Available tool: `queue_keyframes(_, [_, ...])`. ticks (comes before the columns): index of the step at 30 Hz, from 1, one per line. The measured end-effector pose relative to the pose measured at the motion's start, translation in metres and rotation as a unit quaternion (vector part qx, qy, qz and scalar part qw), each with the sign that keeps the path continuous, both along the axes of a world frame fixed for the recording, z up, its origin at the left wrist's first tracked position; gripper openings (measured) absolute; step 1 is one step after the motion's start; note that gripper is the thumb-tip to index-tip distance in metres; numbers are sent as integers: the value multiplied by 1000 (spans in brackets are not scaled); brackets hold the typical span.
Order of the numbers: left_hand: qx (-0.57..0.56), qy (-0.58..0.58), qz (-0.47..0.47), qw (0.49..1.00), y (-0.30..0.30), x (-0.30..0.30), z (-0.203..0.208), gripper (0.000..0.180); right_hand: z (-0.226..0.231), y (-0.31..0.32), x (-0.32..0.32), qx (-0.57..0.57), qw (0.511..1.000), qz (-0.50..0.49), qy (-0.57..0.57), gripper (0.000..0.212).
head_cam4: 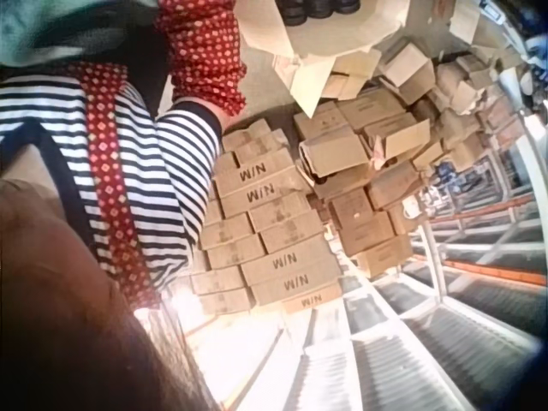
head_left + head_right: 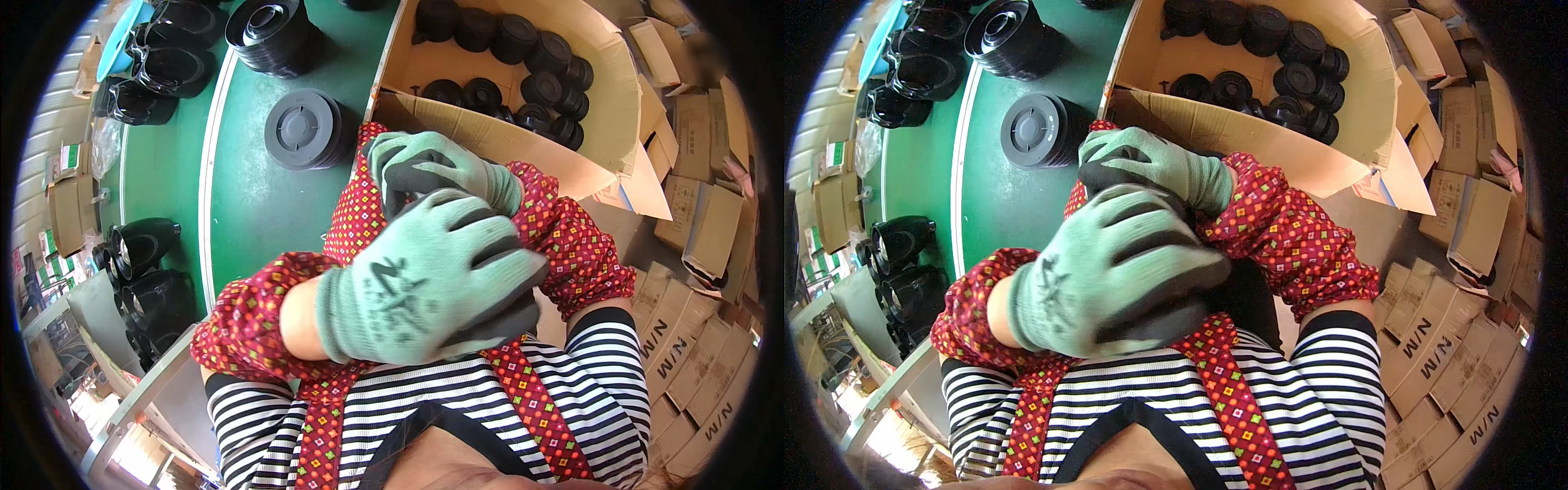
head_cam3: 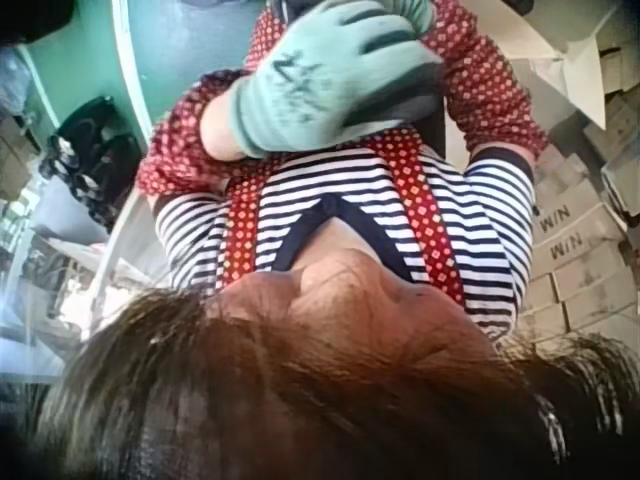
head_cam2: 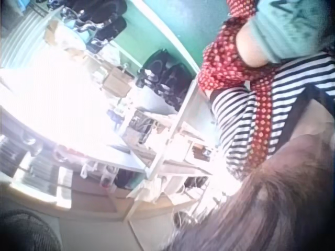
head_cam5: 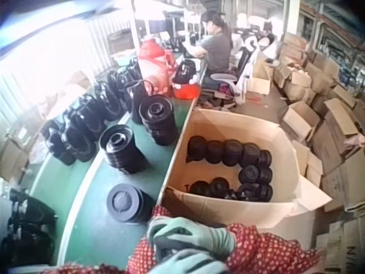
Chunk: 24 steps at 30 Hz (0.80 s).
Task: The person assembles black kettles on a green workbench by inserting a metal rod into the base and attaching a black lid. The person handles each kettle one at a time, places the assembled units on the bench, and repeats the process.
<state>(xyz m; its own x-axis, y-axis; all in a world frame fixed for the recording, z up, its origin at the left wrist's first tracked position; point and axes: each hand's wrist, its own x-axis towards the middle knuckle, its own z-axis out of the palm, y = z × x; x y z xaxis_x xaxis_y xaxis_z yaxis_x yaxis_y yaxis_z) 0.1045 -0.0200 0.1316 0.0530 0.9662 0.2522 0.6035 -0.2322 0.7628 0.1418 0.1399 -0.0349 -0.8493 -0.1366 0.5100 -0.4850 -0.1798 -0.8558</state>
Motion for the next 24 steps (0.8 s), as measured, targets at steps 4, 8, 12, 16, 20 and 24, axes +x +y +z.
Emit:
queue_keyframes(4, [-108, 162, 88, 977, 39, 36, 1, 42, 6, -4, -6, -26, 997, 72, 22, 31])
queue_keyframes(8, [-229, 261, 99, 933, 60, 53, -8, 43, 12, -13, -12, -43, 990, 129, 44, 31])
queue_keyframes(12, [-126, 119, 103, 979, 33, 33, 0, 43, 16, -15, -16, -9, 991, 99, 85, 32])
queue_keyframes(16, [66, -144, -51, 986, -24, -8, -26, 42, 13, -16, 18, 196, 959, -164, 122, 35])
queue_keyframes(20, [74, -132, -37, 988, -26, 5, -24, 47, 15, -17, 28, 171, 963, -185, 101, 33])
queue_keyframes(24, [-108, 129, 106, 980, 25, 54, -2, 57, 5, -11, -17, -3, 985, 68, 157, 34])
